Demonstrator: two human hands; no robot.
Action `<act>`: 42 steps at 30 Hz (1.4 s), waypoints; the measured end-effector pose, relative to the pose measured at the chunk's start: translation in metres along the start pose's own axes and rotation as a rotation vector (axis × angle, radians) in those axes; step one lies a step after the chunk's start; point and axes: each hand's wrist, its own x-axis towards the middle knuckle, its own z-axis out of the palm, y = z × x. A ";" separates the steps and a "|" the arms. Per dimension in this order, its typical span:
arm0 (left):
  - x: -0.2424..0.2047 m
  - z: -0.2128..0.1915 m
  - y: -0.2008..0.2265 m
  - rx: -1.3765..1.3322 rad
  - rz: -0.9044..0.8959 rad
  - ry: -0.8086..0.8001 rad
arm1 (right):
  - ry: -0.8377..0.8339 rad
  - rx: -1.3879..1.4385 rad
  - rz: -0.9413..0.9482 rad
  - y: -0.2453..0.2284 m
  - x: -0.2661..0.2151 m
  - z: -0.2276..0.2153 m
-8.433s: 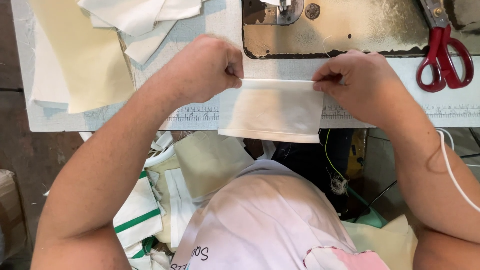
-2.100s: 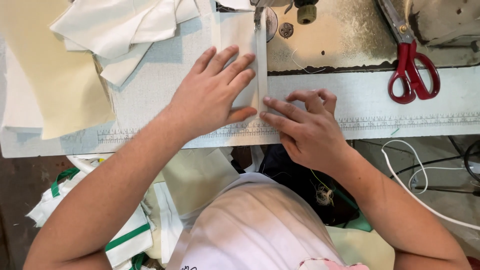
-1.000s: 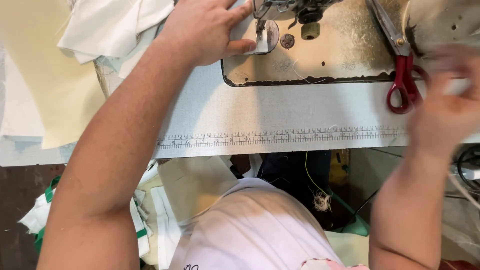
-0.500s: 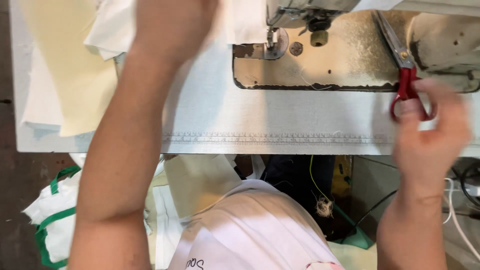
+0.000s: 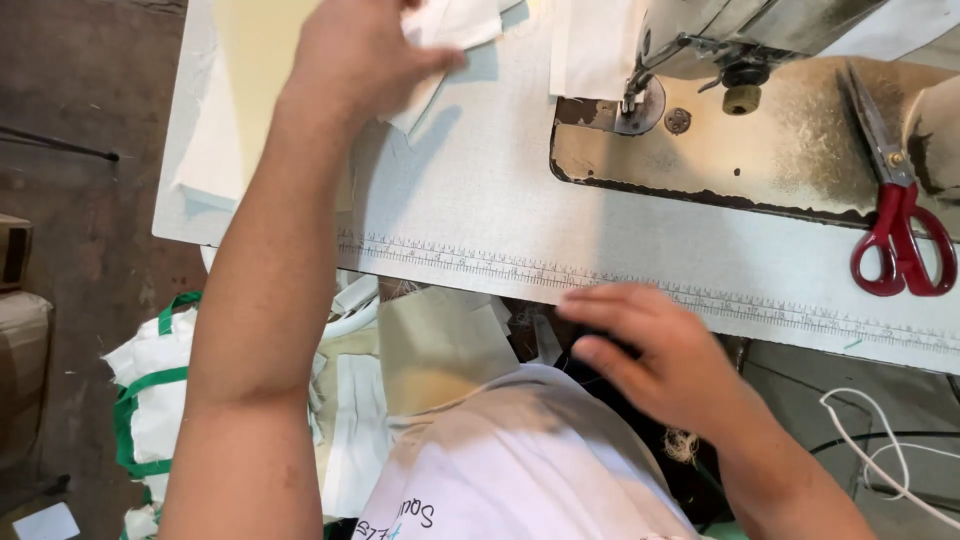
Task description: Folding and aligning small white fabric pieces on a sewing machine table for preparation.
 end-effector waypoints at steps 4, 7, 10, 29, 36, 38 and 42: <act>-0.016 -0.028 0.029 0.014 -0.152 -0.181 | 0.037 0.039 0.099 0.007 -0.003 -0.010; -0.023 -0.056 0.020 -0.080 -0.245 -0.241 | -0.001 -0.028 0.158 0.011 -0.007 -0.014; -0.042 -0.084 0.012 -0.035 -0.045 -0.244 | 0.062 -0.016 0.133 0.012 -0.003 -0.016; -0.073 0.035 0.062 0.221 0.533 0.161 | 0.299 -0.171 0.485 0.032 0.032 -0.023; -0.158 0.116 0.049 0.303 0.545 0.305 | -0.120 -0.635 0.038 0.033 0.008 0.014; -0.171 0.122 0.046 0.281 0.523 0.271 | -0.048 -0.687 0.033 0.019 0.006 0.025; -0.185 0.134 0.046 0.385 0.423 0.097 | 0.025 -0.514 -0.163 0.019 0.044 0.052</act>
